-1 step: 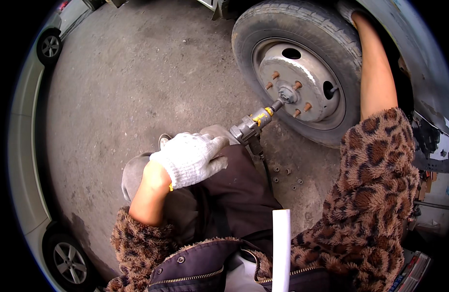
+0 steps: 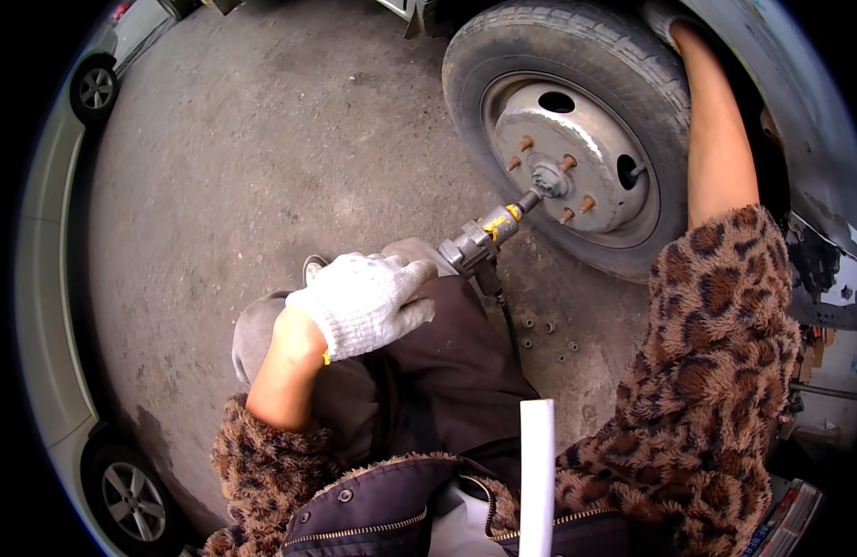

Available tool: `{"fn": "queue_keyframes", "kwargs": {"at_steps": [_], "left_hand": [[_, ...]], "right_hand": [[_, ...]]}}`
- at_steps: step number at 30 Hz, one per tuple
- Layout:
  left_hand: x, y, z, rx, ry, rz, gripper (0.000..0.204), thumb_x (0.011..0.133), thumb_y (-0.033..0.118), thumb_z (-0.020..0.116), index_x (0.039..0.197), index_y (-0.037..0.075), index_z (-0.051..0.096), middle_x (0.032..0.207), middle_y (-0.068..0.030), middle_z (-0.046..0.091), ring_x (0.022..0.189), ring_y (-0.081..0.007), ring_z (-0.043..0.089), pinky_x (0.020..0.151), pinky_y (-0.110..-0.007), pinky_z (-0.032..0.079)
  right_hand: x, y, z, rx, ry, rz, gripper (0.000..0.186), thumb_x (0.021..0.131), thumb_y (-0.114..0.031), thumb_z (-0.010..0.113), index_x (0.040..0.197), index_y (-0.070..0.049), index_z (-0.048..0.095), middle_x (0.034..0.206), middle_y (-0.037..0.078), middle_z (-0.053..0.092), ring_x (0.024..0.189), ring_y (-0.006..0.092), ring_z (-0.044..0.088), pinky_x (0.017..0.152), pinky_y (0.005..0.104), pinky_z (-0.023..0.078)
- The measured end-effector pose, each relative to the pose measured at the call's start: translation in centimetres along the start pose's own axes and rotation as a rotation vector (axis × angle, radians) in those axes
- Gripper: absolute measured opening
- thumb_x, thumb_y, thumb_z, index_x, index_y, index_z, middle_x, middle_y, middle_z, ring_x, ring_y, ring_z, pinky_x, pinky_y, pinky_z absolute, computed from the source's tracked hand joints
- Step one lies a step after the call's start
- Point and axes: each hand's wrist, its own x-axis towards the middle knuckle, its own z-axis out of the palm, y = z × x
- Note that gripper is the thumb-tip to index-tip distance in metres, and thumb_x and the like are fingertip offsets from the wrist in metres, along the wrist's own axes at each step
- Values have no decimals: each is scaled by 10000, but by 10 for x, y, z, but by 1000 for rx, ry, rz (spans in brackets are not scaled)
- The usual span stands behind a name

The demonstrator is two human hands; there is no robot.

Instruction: The person uses a pneumatic impact wrench to loosen and remove lug nuts from a car tire. After removing the nuts, the person lifts the tire off the wheel hub and sets it aside.

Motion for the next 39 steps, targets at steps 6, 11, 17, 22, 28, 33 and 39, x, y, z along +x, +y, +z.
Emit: {"fn": "queue_keyframes", "kwargs": {"at_steps": [6,11,17,22,28,33,39], "left_hand": [[1,3,-4,-18,-27,-14,325,918,330,580,1112,69,568,889,-194,667,872,-397,650,768,-491,508],[1,1,-3,-6,-21,3,329,922,333,577,1121,71,569,910,-181,671,882,-395,649,771,-488,507],[-1,1,-2,11,-53,-53,346,925,357,568,1140,86,574,945,-175,675,895,-400,651,774,-509,504],[-1,0,-3,-21,-34,-9,360,923,363,566,1159,92,578,957,-180,675,904,-402,652,776,-521,504],[-2,-1,-5,-26,-24,10,361,916,337,578,1167,78,577,970,-183,668,901,-400,648,791,-495,507],[-4,-1,-6,-34,-22,6,365,914,334,580,1166,70,575,959,-188,668,894,-398,649,788,-493,507],[2,-6,-2,-32,-70,-21,348,919,351,571,1117,65,580,878,-203,670,859,-405,651,768,-498,509]], "right_hand": [[5,-5,2,1,3,0,475,980,-372,431,1331,-81,565,1401,175,514,1309,302,463,1090,374,354],[7,-6,2,5,4,1,472,982,-370,428,1325,-78,570,1395,178,521,1303,304,472,1087,374,359],[5,-8,-2,6,3,6,469,984,-366,424,1318,-74,577,1387,181,529,1296,306,482,1083,375,365],[4,-10,-2,8,-1,7,467,986,-364,421,1313,-71,583,1381,184,536,1290,308,490,1079,375,371],[5,-13,0,8,-3,2,465,988,-361,417,1306,-68,590,1373,187,544,1282,310,500,1075,376,377],[5,-16,3,11,-1,-3,463,990,-358,414,1300,-65,596,1367,190,551,1277,311,508,1072,376,383],[12,-13,13,26,27,-25,462,992,-355,410,1293,-61,602,1359,193,559,1269,313,518,1068,377,389]]}}
